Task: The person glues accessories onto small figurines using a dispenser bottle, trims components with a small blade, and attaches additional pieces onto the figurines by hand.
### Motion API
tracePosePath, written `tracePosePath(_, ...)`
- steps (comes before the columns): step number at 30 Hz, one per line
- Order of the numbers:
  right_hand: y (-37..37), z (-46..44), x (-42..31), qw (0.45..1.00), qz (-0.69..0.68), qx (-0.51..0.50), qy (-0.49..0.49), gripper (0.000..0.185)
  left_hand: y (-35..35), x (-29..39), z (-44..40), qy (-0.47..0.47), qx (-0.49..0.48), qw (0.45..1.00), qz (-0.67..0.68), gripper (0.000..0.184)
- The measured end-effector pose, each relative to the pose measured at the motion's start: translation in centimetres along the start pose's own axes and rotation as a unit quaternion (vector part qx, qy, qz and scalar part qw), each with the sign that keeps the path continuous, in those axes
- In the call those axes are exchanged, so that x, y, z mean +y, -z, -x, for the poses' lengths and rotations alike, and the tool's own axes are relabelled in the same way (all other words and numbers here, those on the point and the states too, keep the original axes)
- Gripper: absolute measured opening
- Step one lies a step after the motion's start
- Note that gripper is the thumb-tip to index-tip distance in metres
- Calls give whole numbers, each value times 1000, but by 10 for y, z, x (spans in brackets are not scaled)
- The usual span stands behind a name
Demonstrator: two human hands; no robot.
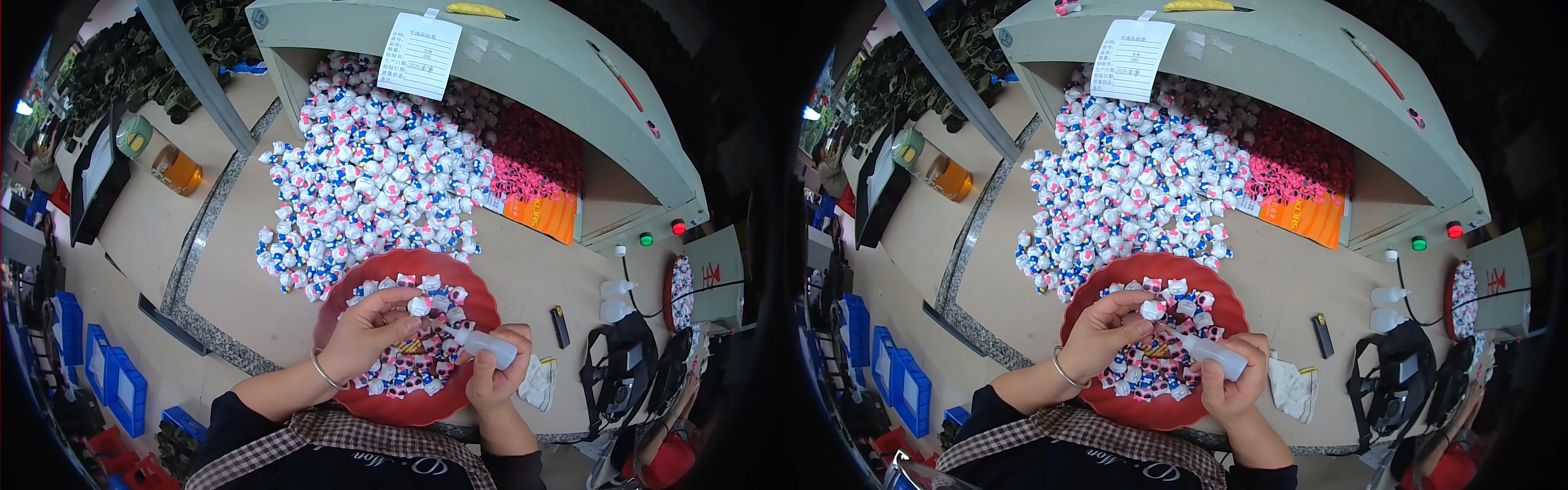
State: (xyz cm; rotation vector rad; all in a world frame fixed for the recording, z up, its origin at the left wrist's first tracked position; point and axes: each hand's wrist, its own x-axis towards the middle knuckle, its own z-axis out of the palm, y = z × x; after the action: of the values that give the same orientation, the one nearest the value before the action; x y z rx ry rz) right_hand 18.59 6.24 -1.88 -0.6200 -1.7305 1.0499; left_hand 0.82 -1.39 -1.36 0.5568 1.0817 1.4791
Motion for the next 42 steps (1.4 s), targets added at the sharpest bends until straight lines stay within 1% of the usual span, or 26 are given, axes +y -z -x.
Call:
tracePosePath(3,4,1,4,1000,29,3,2,27,1,-2,1,8,10,1000,2,36)
tracePosePath(6,4,0,5,1000,14,8,-14,25,0,-2,1,8,17,1000,22,36)
tracePosePath(9,1,-18,-16,975,-161,79,-128,23,-1,-3,-1,11,15,999,38,37)
tracePosePath(10,8,-24,-16,966,-193,68,-157,23,-1,-2,0,19,15,999,39,37)
tracePosePath(13,19,-46,-10,964,-123,79,-223,28,-3,1,0,35,14,998,46,36)
tracePosePath(14,23,-54,-3,960,-134,78,-235,27,-2,0,0,35,10,998,50,36)
tracePosePath(17,28,-78,17,960,-115,94,-237,22,-5,2,0,34,11,997,63,35)
tracePosePath(19,37,-107,73,969,-24,47,-243,13,-4,3,0,40,13,997,62,35)
tracePosePath(20,35,-118,92,974,77,31,-210,11,-5,4,0,44,15,997,61,34)
tracePosePath(21,34,-127,105,968,178,15,-176,10,-5,4,0,42,14,997,61,34)
tracePosePath(22,29,-136,111,958,263,2,-115,12,-4,3,0,41,14,997,60,34)
tracePosePath(24,19,-146,117,905,424,-26,6,15,-4,2,0,38,19,998,56,34)
tracePosePath(27,17,-150,117,867,482,-106,-69,21,-4,3,0,41,14,997,63,35)
tracePosePath(30,25,-143,122,852,513,-105,-14,15,-7,7,1,50,31,995,77,35)
tracePosePath(31,28,-140,117,899,413,-97,-109,16,-6,6,1,56,25,995,80,36)
tracePosePath(32,33,-136,108,927,304,-87,-201,16,-5,5,1,61,20,995,82,36)
tracePosePath(33,36,-132,94,935,189,-75,-289,17,-4,5,1,66,14,994,85,36)
tracePosePath(34,36,-123,74,943,69,-58,-322,14,-4,7,1,59,-7,995,81,36)
tracePosePath(35,34,-112,52,935,-52,-39,-350,12,-6,9,0,52,-27,995,77,36)
tracePosePath(37,25,-87,6,905,-151,-53,-394,9,-7,8,1,38,-64,994,79,36)
tracePosePath(39,14,-57,-11,893,-181,-79,-404,10,-8,2,1,21,-101,991,89,37)
tracePosePath(42,0,-32,-11,928,-138,-97,-332,11,-8,7,7,60,-130,987,73,37)
